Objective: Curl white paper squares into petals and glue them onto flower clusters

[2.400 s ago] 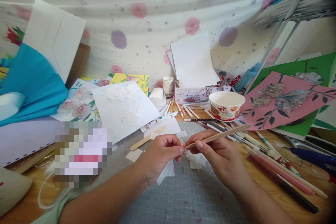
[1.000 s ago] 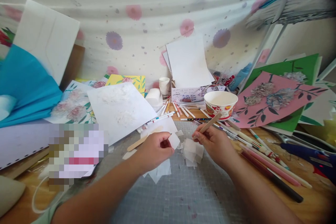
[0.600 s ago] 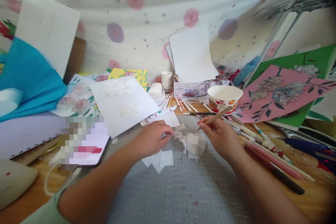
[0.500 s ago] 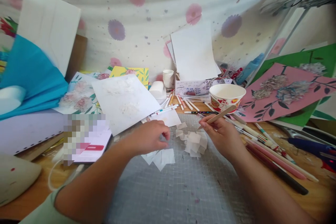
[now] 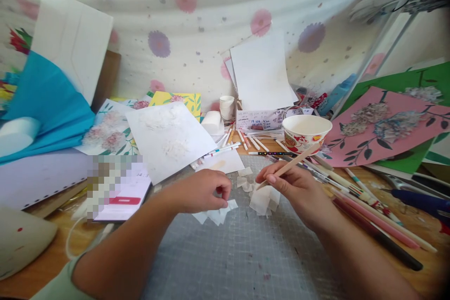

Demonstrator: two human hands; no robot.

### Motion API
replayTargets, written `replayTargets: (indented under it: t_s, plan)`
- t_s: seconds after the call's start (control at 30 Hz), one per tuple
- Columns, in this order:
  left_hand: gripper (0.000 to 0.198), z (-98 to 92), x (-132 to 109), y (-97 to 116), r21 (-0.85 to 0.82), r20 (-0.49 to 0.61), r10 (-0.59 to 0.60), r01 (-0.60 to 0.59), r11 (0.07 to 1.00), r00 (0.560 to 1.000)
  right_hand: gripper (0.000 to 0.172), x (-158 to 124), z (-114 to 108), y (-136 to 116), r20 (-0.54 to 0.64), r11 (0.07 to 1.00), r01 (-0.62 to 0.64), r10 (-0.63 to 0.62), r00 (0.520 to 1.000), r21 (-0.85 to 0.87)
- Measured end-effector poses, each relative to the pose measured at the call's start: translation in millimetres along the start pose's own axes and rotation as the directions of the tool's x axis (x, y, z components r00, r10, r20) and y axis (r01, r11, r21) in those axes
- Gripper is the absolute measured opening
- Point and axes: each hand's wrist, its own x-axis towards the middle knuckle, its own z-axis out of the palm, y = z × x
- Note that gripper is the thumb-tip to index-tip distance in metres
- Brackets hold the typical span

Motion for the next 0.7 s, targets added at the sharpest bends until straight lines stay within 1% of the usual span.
replayTargets:
  t_s: [0.13,0.27,0.4,0.53,0.63,0.7]
  plan:
    - [0.007,-4.9,-4.2,3.8,-0.141,-0.032,-0.082,0.077,0.987,0.996,0.019,-3.4,9.8,-3.9,0.105,0.989,-0.066,0.052,0.993,0.131]
    - [0.008,-2.7,-3.4,6.7,-0.217,-0.054,-0.086,0.072,0.973,0.995,0.022,-5.4,20.5,-4.9,0.146,0.974,-0.111,0.082,0.986,0.199]
    - [0.007,0.2,-2.1,7.1,-0.228,-0.043,-0.084,0.073,0.971,0.996,0.023,-5.4,29.4,-4.7,0.155,0.966,-0.138,0.105,0.982,0.221]
    - [0.008,-0.9,-2.4,3.5,-0.232,0.009,-0.083,0.083,0.969,0.996,0.026,-4.9,34.3,-2.5,0.151,0.959,-0.157,0.124,0.981,0.234]
    - [0.016,-5.4,-3.6,-0.7,-0.174,0.040,-0.097,0.102,0.979,0.994,0.026,-4.9,33.6,-1.7,0.145,0.953,-0.175,0.142,0.979,0.249]
    - [0.027,-7.3,-3.6,-2.1,-0.152,-0.009,-0.096,0.093,0.984,0.995,0.025,-4.9,31.4,-2.9,0.143,0.948,-0.181,0.148,0.979,0.262]
